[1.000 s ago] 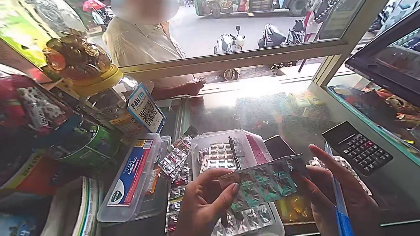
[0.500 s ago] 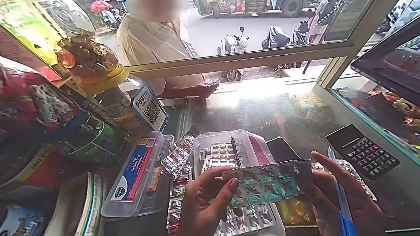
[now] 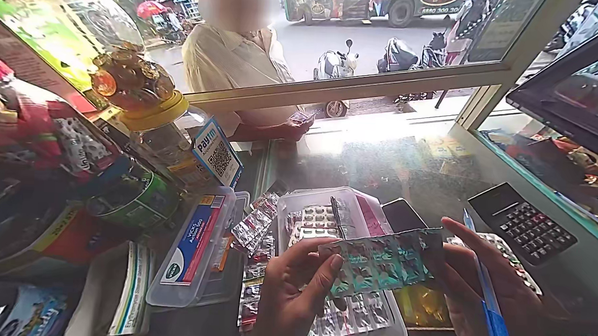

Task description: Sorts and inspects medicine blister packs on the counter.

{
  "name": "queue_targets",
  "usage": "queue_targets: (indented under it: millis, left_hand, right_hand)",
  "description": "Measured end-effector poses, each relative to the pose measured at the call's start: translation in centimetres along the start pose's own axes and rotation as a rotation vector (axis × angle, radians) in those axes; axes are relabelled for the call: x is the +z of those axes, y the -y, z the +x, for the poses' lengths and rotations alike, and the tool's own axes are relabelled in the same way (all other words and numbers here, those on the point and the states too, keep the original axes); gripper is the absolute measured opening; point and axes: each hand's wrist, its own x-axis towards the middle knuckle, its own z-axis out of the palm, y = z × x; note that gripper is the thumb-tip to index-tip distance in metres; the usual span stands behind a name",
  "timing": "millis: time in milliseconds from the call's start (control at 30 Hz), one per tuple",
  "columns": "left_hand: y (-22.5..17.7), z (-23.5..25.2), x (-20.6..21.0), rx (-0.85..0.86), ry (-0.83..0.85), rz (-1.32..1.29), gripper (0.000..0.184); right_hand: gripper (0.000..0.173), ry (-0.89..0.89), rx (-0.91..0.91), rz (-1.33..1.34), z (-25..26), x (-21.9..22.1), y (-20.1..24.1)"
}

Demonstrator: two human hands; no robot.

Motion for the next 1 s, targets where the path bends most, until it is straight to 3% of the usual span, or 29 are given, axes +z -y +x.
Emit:
queue_targets:
  millis: [400, 467, 533, 633, 700, 767, 800, 867, 933, 1000]
  left_hand:
    - [0.2, 0.0, -0.9, -0.014, 0.002, 0.055, 0.023]
    - [0.7, -0.6, -2.3, 0.032, -0.013, 0.208, 0.029]
    - [1.0, -2.0, -4.3, 0.074, -0.051, 0.506, 0.044]
    - [1.5, -5.4, -6.6, -0.007, -0.162, 0.934, 0.076]
    - [1.7, -7.2, -7.1, -0.155, -0.209, 1.116, 0.090]
    - [2.1, -8.4, -6.4, -0.331, -0.205, 1.199, 0.092]
    - [2.4, -8.9, -5.9, -0.397, -0.193, 1.217, 0.090]
    - [2.8, -9.0, -5.4, -0.465, -0.201, 1.207, 0.085]
    - [3.2, -8.7, -5.4, -0.495, -0.222, 1.202, 0.090]
    - [3.5, -8.4, -5.5, -0.530, -0.201, 1.191, 0.096]
  right_hand:
    - [0.048, 0.102, 0.126, -0.028, 0.9, -0.2, -0.8]
    - [0.043, 0.153, 0.138, -0.054, 2.0, -0.7, -1.3]
    - [0.032, 0.172, 0.022, -0.096, 4.0, -2.2, -2.3]
    - [0.014, 0.019, -0.264, -0.465, 8.1, -3.7, -4.8]
    - [0.027, 0.041, -0.356, -0.842, 10.8, -4.4, -7.7]
    - [0.021, 0.245, -0.273, -1.070, 12.5, -5.1, -10.0]
    - [0.017, 0.382, -0.118, -1.132, 12.9, -5.2, -10.4]
    - [0.030, 0.593, 0.198, -1.252, 13.7, -4.5, -10.2]
    - [0.039, 0.623, 0.236, -1.268, 13.6, -4.3, -10.0]
    - [0.039, 0.537, 0.128, -1.210, 12.8, -4.4, -9.6]
